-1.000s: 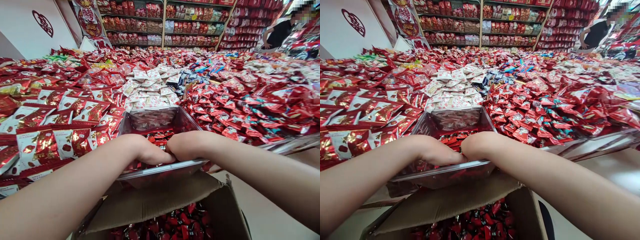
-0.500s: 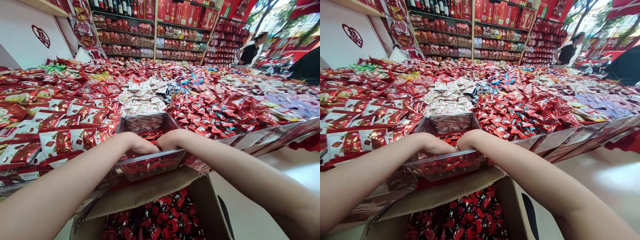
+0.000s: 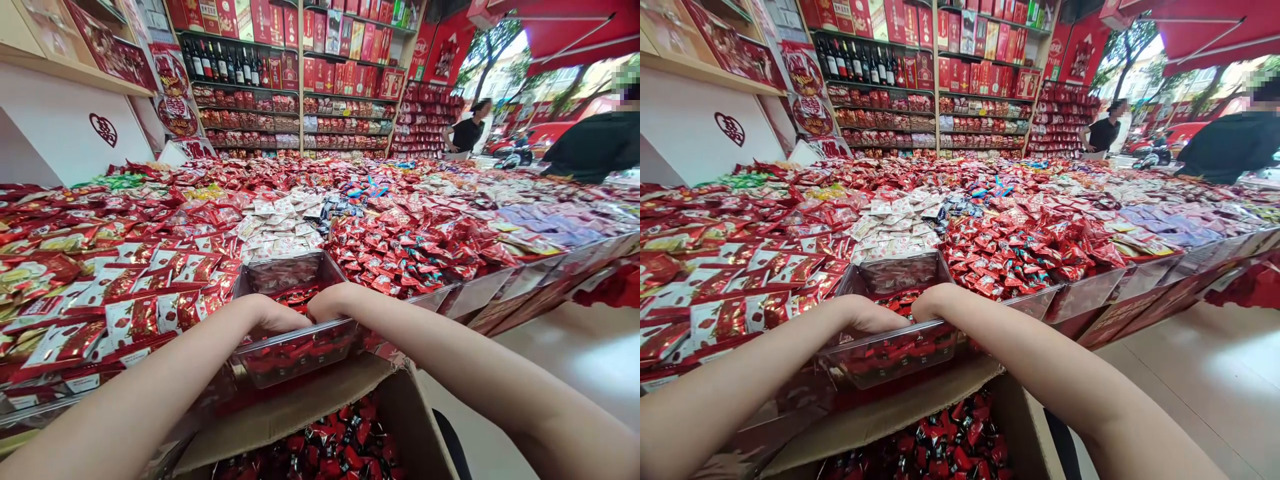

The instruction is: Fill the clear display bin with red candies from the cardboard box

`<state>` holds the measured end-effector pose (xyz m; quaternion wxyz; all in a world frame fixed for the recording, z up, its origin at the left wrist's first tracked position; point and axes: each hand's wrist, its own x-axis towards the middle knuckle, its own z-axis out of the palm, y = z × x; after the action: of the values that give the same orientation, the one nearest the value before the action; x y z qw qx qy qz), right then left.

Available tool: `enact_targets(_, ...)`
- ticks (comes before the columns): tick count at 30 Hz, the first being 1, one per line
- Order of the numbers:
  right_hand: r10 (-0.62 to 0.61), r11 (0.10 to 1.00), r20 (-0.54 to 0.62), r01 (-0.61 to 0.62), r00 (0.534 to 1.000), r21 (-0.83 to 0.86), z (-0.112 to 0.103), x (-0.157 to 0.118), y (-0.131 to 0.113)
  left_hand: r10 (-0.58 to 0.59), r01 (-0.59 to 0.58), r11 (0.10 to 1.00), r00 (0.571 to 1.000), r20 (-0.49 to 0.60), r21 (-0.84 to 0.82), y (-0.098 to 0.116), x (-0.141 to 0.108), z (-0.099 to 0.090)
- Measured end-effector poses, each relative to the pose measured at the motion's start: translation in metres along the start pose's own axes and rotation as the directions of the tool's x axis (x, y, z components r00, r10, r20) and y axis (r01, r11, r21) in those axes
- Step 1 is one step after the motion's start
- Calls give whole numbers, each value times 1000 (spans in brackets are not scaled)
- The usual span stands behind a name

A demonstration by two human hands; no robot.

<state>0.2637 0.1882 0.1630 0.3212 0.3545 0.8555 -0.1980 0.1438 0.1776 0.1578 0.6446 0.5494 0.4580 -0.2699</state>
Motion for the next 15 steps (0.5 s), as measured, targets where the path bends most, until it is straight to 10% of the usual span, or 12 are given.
enact_targets(15, -66, 996, -57, 63, 996, -57, -5, 1, 2, 60, -57, 996, 997, -52, 63, -4, 6, -5)
